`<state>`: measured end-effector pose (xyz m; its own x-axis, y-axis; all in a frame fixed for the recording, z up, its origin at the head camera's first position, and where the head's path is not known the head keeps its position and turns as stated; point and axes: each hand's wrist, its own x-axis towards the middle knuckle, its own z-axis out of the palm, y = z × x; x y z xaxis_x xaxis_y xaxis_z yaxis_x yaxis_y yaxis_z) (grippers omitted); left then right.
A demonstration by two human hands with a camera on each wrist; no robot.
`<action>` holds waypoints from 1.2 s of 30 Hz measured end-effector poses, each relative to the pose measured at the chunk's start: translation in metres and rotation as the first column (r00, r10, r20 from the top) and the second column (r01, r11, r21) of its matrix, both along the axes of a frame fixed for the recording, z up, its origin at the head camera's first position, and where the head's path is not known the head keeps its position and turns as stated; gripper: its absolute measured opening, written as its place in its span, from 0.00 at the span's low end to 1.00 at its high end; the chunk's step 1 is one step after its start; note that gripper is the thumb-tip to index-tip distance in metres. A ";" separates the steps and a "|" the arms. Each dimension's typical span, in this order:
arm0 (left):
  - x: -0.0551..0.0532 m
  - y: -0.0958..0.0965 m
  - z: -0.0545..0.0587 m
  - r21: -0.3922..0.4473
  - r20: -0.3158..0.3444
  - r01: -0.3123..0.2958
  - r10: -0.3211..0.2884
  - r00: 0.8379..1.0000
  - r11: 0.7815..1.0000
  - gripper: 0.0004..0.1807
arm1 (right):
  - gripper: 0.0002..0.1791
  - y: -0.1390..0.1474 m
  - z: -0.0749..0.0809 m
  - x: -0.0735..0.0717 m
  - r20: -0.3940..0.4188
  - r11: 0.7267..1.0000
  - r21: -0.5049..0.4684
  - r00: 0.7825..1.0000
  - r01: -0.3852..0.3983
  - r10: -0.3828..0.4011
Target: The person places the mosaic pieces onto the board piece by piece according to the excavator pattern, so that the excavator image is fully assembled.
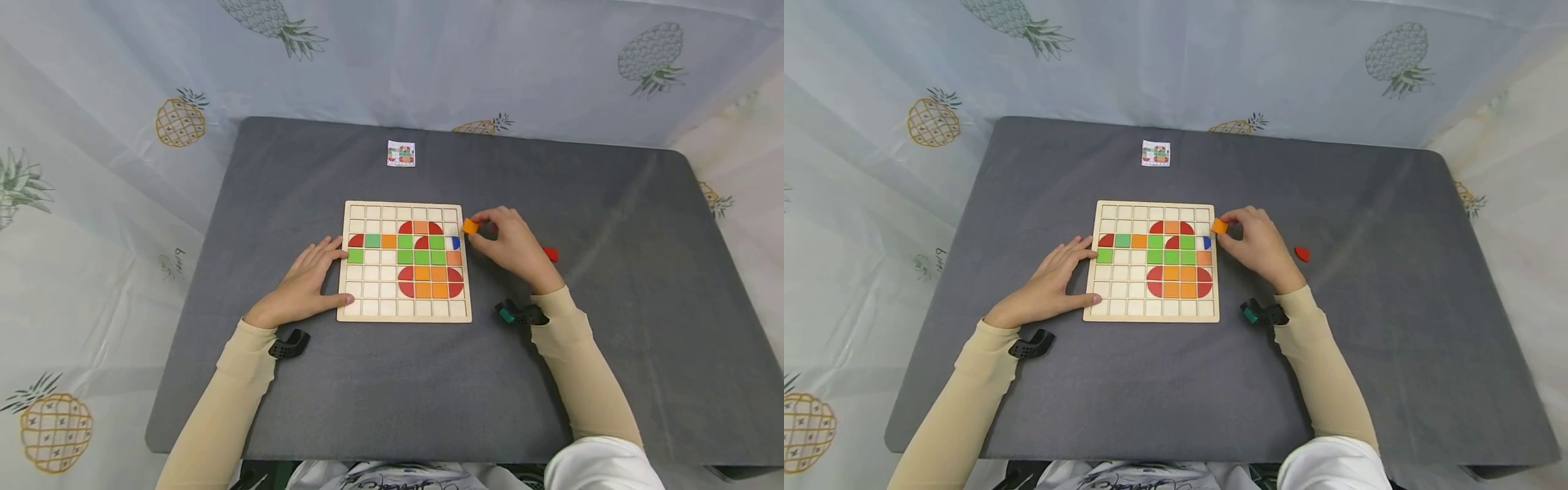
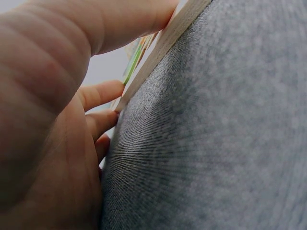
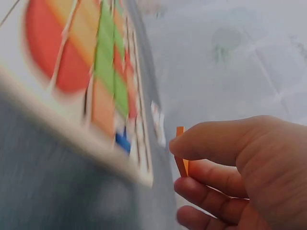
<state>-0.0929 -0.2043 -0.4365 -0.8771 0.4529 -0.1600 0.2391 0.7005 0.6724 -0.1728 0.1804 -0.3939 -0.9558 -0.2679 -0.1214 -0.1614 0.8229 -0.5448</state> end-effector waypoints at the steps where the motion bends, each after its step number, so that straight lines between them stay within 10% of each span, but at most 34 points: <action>1: 0.000 0.000 0.000 0.001 -0.003 0.000 0.000 1.000 1.000 0.45 | 0.21 -0.007 0.002 -0.001 0.004 1.000 -0.013 1.000 -0.010 0.010; 16: -0.001 0.002 0.003 0.000 -0.005 -0.010 0.010 1.000 1.000 0.53 | 0.17 -0.105 0.018 0.004 -0.031 0.968 -0.027 0.968 -0.248 0.247; 36: -0.001 0.000 0.002 -0.015 -0.030 -0.005 0.004 1.000 1.000 0.54 | 0.16 -0.165 -0.011 0.033 -0.028 0.871 0.120 0.875 -0.476 0.482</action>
